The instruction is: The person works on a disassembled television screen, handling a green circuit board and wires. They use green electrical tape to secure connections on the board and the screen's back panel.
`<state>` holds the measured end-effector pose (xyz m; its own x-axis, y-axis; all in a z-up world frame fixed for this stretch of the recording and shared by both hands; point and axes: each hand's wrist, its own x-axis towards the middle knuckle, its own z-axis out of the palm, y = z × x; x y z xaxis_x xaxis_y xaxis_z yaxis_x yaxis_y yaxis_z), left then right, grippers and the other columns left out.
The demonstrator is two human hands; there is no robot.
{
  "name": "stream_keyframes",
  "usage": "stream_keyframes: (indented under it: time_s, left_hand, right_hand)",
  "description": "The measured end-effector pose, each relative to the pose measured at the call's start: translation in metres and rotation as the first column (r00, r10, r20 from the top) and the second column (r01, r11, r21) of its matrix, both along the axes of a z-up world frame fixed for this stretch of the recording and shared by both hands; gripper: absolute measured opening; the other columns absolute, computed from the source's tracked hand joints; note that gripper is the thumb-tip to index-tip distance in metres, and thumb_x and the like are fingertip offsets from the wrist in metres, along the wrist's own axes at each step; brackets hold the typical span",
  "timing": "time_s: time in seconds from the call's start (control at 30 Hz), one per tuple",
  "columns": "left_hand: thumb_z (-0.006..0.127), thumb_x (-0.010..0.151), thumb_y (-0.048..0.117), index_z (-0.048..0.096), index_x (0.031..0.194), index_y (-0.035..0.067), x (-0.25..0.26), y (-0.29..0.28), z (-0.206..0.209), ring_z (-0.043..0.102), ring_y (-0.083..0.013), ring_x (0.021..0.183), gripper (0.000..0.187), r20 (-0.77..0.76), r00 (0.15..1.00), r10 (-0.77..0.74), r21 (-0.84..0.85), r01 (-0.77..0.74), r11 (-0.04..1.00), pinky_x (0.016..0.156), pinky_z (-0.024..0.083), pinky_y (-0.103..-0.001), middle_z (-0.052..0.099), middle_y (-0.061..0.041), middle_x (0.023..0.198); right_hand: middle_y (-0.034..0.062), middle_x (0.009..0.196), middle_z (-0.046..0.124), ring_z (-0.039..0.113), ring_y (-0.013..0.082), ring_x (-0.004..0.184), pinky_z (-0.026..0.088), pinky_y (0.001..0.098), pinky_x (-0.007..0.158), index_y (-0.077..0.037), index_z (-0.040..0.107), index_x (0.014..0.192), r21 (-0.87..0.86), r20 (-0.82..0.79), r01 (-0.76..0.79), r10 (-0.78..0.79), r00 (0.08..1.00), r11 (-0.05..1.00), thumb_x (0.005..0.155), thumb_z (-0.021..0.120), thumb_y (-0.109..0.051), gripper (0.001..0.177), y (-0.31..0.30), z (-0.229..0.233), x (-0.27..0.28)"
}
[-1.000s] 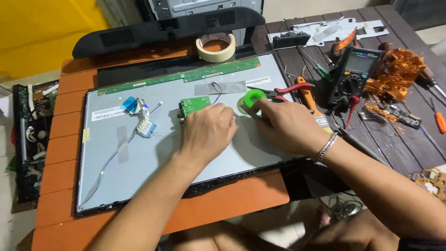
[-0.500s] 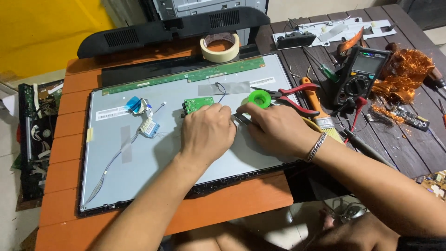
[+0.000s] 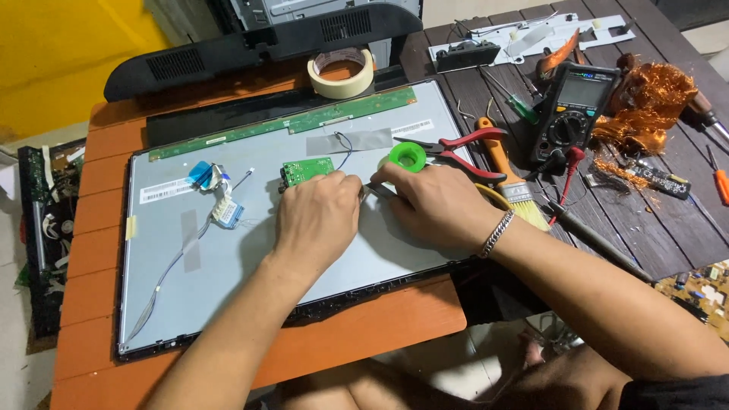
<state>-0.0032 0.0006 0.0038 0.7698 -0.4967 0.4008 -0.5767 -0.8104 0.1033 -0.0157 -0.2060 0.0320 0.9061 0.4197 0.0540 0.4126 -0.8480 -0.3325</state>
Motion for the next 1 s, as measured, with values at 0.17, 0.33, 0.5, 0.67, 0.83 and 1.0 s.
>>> stream_keyframes:
  time_s: [0.17, 0.33, 0.5, 0.67, 0.83, 1.0]
  left_hand:
    - [0.053, 0.088, 0.011, 0.066, 0.079, 0.011, 0.001, -0.005, -0.012, 0.067, -0.0268, 0.059, 0.016, 0.031, 0.999, -0.017, 0.041, 0.016, 0.999, 0.051, 0.056, -0.042, 0.052, -0.001, 0.06]
    - [0.052, 0.087, 0.01, 0.067, 0.082, 0.01, -0.002, -0.005, -0.011, 0.067, -0.0275, 0.061, 0.016, 0.036, 0.999, -0.023, 0.055, 0.021, 0.998, 0.052, 0.056, -0.042, 0.053, -0.002, 0.061]
    - [0.049, 0.088, 0.016, 0.062, 0.076, 0.013, 0.0, -0.005, -0.015, 0.066, -0.0259, 0.059, 0.018, 0.062, 0.998, -0.023, 0.029, 0.021, 0.999, 0.051, 0.055, -0.04, 0.05, -0.002, 0.06]
    - [0.047, 0.087, 0.016, 0.061, 0.072, 0.013, 0.003, -0.005, -0.015, 0.065, -0.0261, 0.057, 0.02, 0.052, 0.998, -0.028, 0.006, 0.028, 1.0, 0.05, 0.055, -0.04, 0.051, -0.002, 0.058]
    - [0.047, 0.083, 0.015, 0.059, 0.07, 0.013, 0.003, -0.006, -0.016, 0.064, -0.0264, 0.055, 0.018, 0.068, 0.997, -0.039, -0.001, 0.039, 0.999, 0.049, 0.054, -0.04, 0.049, -0.002, 0.056]
    - [0.05, 0.078, 0.015, 0.06, 0.07, 0.013, 0.003, -0.007, -0.017, 0.067, -0.0286, 0.058, 0.013, 0.081, 0.996, -0.042, 0.01, 0.041, 0.999, 0.05, 0.056, -0.043, 0.052, -0.002, 0.059]
  right_hand:
    - [0.0095, 0.064, 0.064, 0.069, 0.0454, 0.074, 0.054, 0.0575, 0.069, -0.021, 0.058, 0.12, 0.001, -0.013, 0.03, -0.03, 0.999, 1.0, 0.087, 0.058, -0.02, 0.033, 0.001, 0.004, -0.002]
    - [0.007, 0.06, 0.062, 0.068, 0.0423, 0.068, 0.054, 0.0536, 0.065, -0.022, 0.059, 0.118, 0.028, 0.041, 0.034, -0.035, 0.999, 0.999, 0.086, 0.057, -0.017, 0.033, -0.005, -0.002, 0.003]
    - [0.01, 0.072, 0.067, 0.069, 0.0431, 0.073, 0.053, 0.0547, 0.063, -0.019, 0.059, 0.121, 0.178, 0.087, -0.027, 0.011, 0.996, 0.984, 0.088, 0.06, -0.014, 0.034, -0.007, -0.002, 0.002]
    - [0.0107, 0.074, 0.065, 0.069, 0.0407, 0.075, 0.054, 0.0535, 0.062, -0.018, 0.062, 0.113, 0.116, 0.199, -0.104, 0.08, 0.977, 0.988, 0.091, 0.06, -0.015, 0.023, 0.001, 0.0, -0.006]
    - [0.0045, 0.071, 0.063, 0.071, 0.0317, 0.074, 0.056, 0.044, 0.06, -0.019, 0.06, 0.097, 0.011, 0.353, -0.137, 0.124, 0.927, 0.99, 0.091, 0.059, -0.018, 0.006, 0.0, -0.009, -0.006]
    - [0.0043, 0.069, 0.062, 0.071, 0.0302, 0.072, 0.055, 0.0426, 0.056, -0.018, 0.06, 0.093, -0.007, 0.456, -0.127, 0.116, 0.882, 0.992, 0.091, 0.059, -0.017, 0.002, 0.003, -0.012, -0.007]
